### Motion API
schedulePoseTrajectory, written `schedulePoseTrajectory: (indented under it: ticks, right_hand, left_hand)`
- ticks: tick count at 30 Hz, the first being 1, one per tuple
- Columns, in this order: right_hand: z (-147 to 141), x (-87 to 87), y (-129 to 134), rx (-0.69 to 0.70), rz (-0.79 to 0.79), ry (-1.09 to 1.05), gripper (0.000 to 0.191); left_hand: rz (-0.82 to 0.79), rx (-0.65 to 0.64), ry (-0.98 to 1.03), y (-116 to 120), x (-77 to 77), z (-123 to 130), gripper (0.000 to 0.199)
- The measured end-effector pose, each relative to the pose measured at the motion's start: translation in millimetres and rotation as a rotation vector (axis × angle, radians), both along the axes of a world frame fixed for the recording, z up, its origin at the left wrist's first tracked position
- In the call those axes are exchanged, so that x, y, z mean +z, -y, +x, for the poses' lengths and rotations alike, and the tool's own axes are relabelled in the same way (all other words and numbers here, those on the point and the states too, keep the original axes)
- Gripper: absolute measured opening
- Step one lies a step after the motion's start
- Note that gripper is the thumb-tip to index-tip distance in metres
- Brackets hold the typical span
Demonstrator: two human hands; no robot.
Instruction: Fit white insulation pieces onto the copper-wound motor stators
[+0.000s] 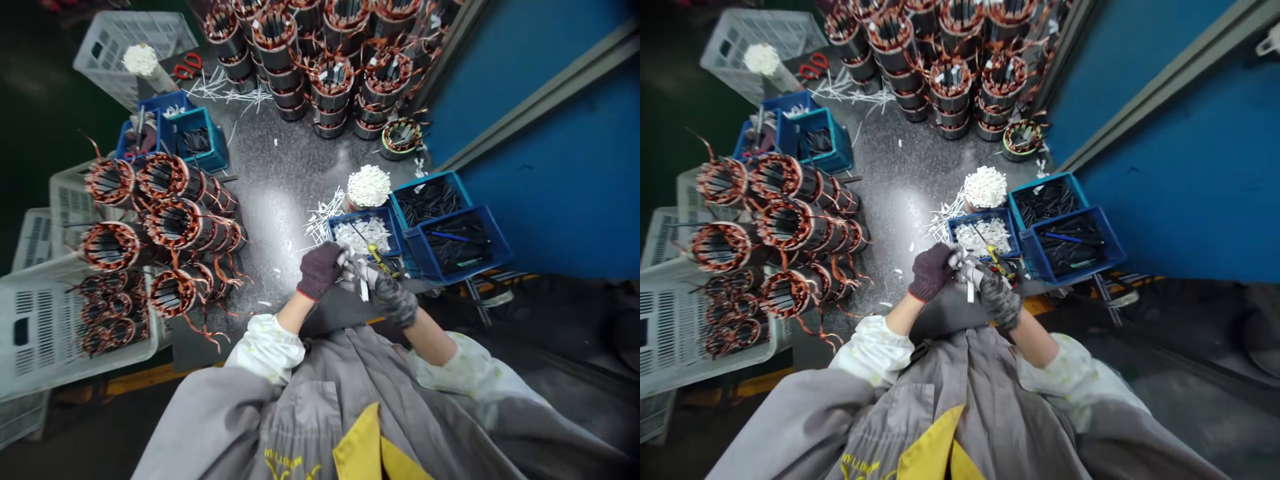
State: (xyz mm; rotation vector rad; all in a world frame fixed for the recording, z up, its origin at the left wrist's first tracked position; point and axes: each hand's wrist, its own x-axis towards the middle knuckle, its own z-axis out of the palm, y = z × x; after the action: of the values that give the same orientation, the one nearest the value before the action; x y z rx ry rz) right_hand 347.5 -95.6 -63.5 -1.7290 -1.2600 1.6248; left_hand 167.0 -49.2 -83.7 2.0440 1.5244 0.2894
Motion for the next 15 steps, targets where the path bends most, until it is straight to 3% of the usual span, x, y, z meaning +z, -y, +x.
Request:
schedulePoseTrajectory:
  ticks: [2,4,7,9,12,15]
  right_hand:
    - [26,4.5,0,-0.081,0.040,0.113,0.038]
    - [44,10.0,-10,-0.074,0.092,0.380,0.041]
    - [45,12.5,-37,0.265,0.157,0.822,0.035]
    - [28,5.8,-58,0.502,0.169,0.890,0.029]
    - [-9,-14.8,-86,0.643,0.152,0.867,0.023]
    - [-36,-33.9,-101,0.710,0.127,0.883,0.032]
  left_hand:
    - [-0.005,-0.008,0.008,-15,-8.9,12,0.032]
    - [-0.012,-0.039,0.038,-30,-14.9,24,0.041]
    - [-0.001,0.080,0.172,-49,-20.5,26,0.034]
    - [0.023,0.235,0.244,-51,-22.6,14,0.022]
    - [0.082,0.439,0.248,-23,-24.6,-22,0.039]
    - [0.190,0.728,0.143,46,-27.8,-66,0.050]
